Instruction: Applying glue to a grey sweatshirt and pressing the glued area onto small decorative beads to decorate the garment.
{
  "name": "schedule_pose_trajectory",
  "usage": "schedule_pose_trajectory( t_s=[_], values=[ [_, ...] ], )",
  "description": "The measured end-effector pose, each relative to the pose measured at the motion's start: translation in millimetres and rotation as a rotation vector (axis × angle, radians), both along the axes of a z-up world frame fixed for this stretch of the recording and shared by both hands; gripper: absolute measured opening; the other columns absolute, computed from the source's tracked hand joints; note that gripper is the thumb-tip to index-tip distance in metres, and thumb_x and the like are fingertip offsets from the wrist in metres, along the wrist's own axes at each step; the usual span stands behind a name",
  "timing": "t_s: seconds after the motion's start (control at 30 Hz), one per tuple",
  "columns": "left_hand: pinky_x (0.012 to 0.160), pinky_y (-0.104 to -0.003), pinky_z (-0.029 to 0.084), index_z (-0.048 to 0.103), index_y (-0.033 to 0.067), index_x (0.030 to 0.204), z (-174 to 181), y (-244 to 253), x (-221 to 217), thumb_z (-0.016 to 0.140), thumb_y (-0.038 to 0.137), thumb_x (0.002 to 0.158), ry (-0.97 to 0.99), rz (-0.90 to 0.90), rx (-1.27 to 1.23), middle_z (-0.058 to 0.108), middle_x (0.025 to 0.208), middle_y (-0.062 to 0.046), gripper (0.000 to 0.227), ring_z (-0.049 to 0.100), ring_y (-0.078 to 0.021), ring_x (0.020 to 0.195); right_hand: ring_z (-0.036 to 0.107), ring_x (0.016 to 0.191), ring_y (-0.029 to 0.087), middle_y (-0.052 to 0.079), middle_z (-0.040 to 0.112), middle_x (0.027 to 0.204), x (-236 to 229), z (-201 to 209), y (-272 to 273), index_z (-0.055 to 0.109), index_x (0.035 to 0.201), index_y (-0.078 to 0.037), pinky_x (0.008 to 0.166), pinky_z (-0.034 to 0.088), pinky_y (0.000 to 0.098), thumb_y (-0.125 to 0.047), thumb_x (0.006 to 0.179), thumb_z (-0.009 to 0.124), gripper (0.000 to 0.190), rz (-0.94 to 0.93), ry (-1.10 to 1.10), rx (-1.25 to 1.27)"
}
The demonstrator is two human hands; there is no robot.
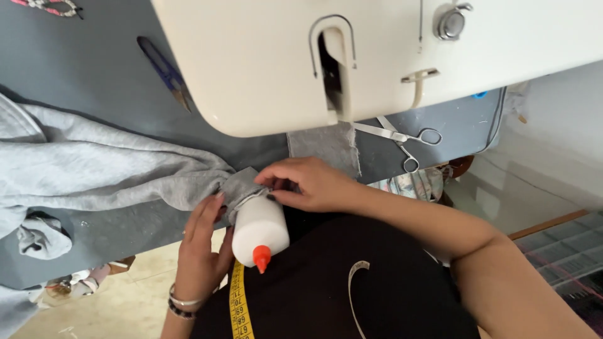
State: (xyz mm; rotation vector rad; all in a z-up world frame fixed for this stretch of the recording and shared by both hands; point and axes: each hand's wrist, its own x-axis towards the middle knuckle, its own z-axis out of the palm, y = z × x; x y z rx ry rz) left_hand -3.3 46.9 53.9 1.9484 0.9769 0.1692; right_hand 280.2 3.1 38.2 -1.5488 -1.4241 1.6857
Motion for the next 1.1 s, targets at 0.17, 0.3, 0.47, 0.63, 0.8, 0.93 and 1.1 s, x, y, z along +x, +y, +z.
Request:
schedule_pose_trajectory(
  t_s=[0.17, 0.3, 0.47, 0.63, 0.8, 0.93, 1.1],
  values=[
    [0.097, -0.053, 0.052, 0.037, 0.0139, 0.154, -5, 2, -9, 0.079, 0.039, 0.084, 0.042, -0.317, 0.031, 0.039, 0.157, -0.029, 0.086, 0.049, -0.0494, 0.140, 0.071, 0.095, 0.016, 0.004, 0.073, 0.114, -5, -6, 5, 0.068, 0.119, -0.014, 0.087, 0.055, 0.0308, -0.012, 0.085, 0.058, 0.036, -0.011, 0.095, 0.080],
    [0.094, -0.048, 0.050, 0.054, 0.0214, 0.144, 2, 2, -1, 0.071, 0.036, 0.089, 0.125, -0.372, 0.204, 0.047, 0.155, -0.016, 0.060, 0.060, -0.0404, 0.122, 0.071, 0.105, 0.028, 0.009, 0.072, 0.122, -17, -34, -21, 0.067, 0.124, -0.011, 0.090, 0.053, 0.0397, -0.018, 0.089, 0.059, 0.036, 0.019, -0.068, 0.084],
    [0.103, -0.047, 0.045, 0.053, 0.0060, 0.134, -11, 1, 5, 0.075, 0.052, 0.087, -0.137, -0.297, 0.309, 0.058, 0.145, -0.014, 0.069, 0.058, -0.0369, 0.120, 0.072, 0.087, 0.033, 0.005, 0.074, 0.110, -41, -56, -38, 0.071, 0.116, -0.019, 0.067, 0.055, 0.0504, -0.032, 0.096, 0.056, 0.028, 0.073, -0.472, 0.250],
    [0.103, -0.048, 0.050, 0.057, -0.0014, 0.126, -37, -20, -4, 0.078, 0.051, 0.080, -0.292, -0.014, 0.172, 0.064, 0.130, -0.021, 0.073, 0.060, -0.0389, 0.119, 0.071, 0.072, 0.029, 0.004, 0.069, 0.084, -40, -44, -51, 0.064, 0.096, -0.017, 0.056, 0.054, 0.0428, -0.028, 0.097, 0.060, 0.012, -0.032, -0.613, 0.409],
    [0.104, -0.051, 0.048, 0.059, 0.0015, 0.128, -13, -12, 4, 0.100, 0.024, 0.048, -0.231, 0.310, -0.214, 0.066, 0.130, -0.023, 0.093, 0.066, -0.0408, 0.119, 0.072, 0.081, 0.031, 0.006, 0.067, 0.080, -37, -30, -37, 0.065, 0.099, -0.017, 0.067, 0.057, 0.0394, -0.034, 0.095, 0.062, 0.018, -0.219, -0.334, 0.218],
    [0.101, -0.051, 0.050, 0.060, -0.0084, 0.123, -22, -10, -4, 0.104, 0.013, 0.043, -0.155, 0.434, -0.193, 0.069, 0.117, -0.026, 0.094, 0.069, -0.0346, 0.105, 0.070, 0.087, 0.032, 0.010, 0.067, 0.085, -45, -47, -21, 0.067, 0.106, -0.013, 0.074, 0.056, 0.0425, -0.028, 0.097, 0.058, 0.019, -0.443, 0.018, 0.121],
    [0.101, -0.050, 0.048, 0.065, -0.0119, 0.118, -61, -29, -21, 0.098, 0.001, 0.049, -0.231, 0.525, -0.267, 0.072, 0.110, -0.025, 0.078, 0.065, -0.0282, 0.102, 0.062, 0.072, 0.027, 0.014, 0.062, 0.079, -60, -73, -14, 0.058, 0.115, -0.006, 0.065, 0.052, 0.0416, -0.026, 0.105, 0.046, 0.025, -0.539, 0.122, 0.052]
  ],
)
